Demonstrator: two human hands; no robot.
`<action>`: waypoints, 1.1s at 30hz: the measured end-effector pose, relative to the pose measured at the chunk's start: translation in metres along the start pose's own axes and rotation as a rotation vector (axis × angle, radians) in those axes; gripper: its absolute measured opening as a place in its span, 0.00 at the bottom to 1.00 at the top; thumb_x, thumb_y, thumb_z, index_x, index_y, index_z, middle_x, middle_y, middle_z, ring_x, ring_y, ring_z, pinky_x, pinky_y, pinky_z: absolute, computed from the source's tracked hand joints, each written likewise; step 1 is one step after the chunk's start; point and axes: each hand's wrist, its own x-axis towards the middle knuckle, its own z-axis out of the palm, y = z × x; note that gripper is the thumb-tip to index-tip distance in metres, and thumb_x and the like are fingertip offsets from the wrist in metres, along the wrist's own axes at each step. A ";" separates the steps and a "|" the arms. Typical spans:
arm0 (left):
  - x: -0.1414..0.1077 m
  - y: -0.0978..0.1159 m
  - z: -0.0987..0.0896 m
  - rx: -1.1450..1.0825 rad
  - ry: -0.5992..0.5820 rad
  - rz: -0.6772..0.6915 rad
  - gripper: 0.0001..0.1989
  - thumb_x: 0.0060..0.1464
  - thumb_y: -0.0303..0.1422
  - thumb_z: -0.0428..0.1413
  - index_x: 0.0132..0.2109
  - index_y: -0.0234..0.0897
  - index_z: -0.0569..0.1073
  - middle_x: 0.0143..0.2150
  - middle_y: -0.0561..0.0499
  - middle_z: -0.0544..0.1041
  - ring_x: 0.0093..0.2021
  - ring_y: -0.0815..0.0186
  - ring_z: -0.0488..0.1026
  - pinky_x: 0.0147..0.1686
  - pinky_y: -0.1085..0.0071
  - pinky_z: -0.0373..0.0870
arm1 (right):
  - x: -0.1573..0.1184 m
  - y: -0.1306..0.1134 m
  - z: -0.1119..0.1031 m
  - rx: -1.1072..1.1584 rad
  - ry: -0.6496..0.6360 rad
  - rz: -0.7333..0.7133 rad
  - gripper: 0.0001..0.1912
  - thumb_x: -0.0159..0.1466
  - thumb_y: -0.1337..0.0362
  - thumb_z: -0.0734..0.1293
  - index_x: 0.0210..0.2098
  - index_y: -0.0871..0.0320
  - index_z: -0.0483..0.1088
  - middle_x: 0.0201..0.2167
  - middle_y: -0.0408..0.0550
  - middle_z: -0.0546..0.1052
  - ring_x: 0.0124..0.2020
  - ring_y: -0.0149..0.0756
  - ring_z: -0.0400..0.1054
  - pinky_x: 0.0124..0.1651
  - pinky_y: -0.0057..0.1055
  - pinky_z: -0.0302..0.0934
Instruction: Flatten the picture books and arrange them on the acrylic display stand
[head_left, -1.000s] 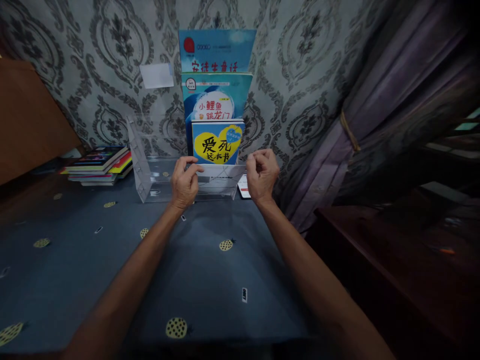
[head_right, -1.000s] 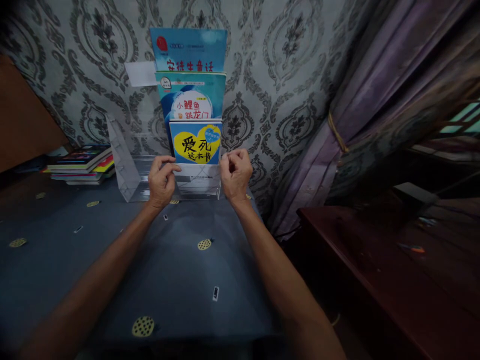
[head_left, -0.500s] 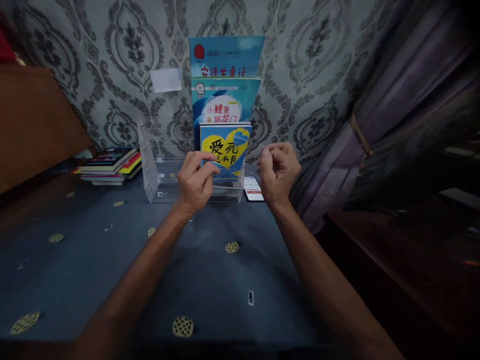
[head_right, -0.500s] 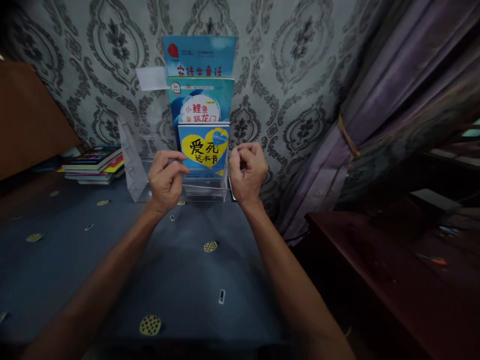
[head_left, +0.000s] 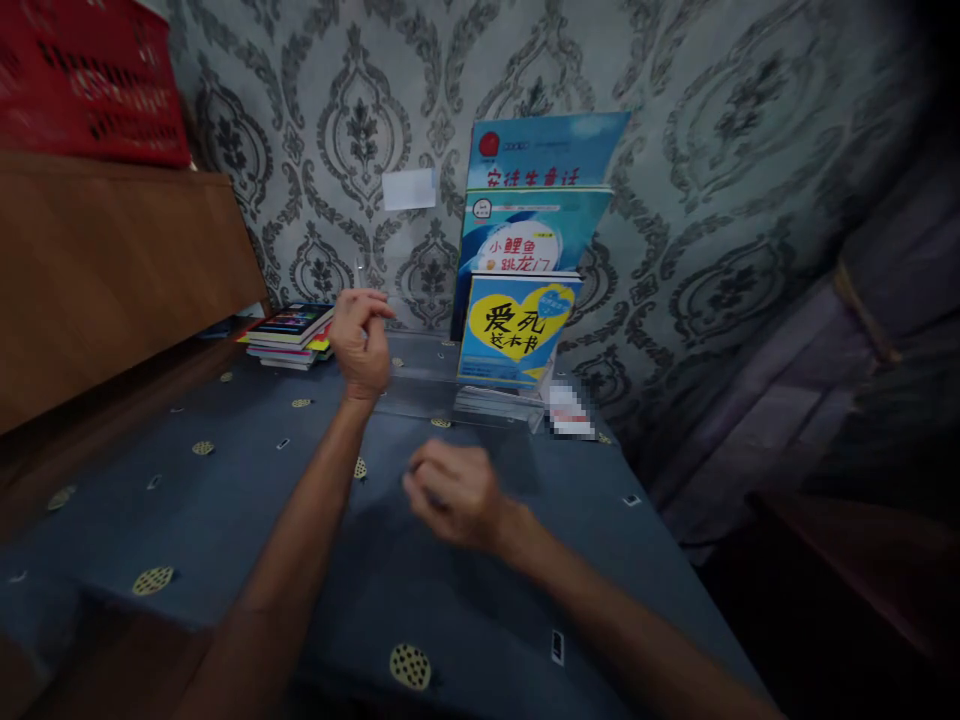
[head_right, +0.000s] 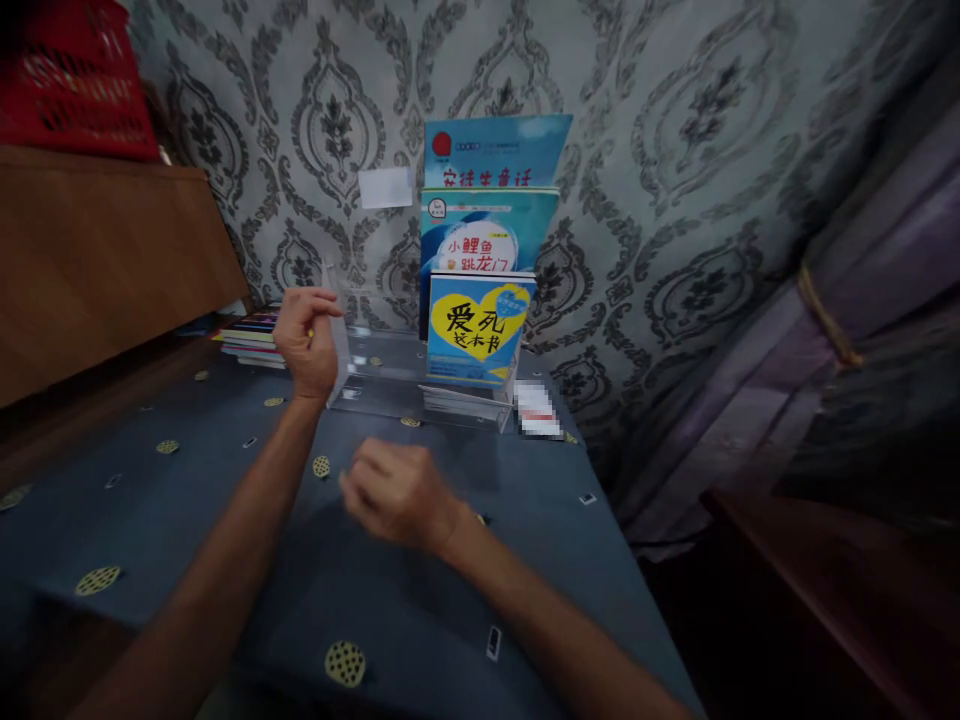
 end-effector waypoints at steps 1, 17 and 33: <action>0.000 -0.017 -0.004 0.016 0.048 -0.061 0.12 0.59 0.22 0.46 0.31 0.40 0.69 0.36 0.51 0.74 0.43 0.63 0.74 0.50 0.65 0.70 | -0.010 -0.007 0.018 0.015 -0.087 -0.075 0.18 0.72 0.66 0.59 0.25 0.54 0.66 0.26 0.44 0.74 0.25 0.31 0.67 0.27 0.30 0.58; 0.004 -0.198 -0.078 0.883 -0.858 -0.494 0.36 0.62 0.44 0.51 0.70 0.27 0.58 0.75 0.29 0.53 0.76 0.40 0.42 0.67 0.31 0.41 | -0.044 -0.015 0.059 0.198 -0.492 0.126 0.13 0.71 0.66 0.63 0.29 0.57 0.68 0.28 0.43 0.73 0.28 0.30 0.66 0.31 0.28 0.56; 0.010 -0.199 -0.105 1.074 -1.060 -0.195 0.23 0.64 0.34 0.49 0.64 0.34 0.67 0.64 0.33 0.72 0.67 0.45 0.62 0.62 0.34 0.55 | -0.042 -0.013 0.057 0.242 -0.546 0.169 0.13 0.71 0.67 0.64 0.29 0.58 0.69 0.28 0.43 0.73 0.29 0.30 0.67 0.34 0.27 0.56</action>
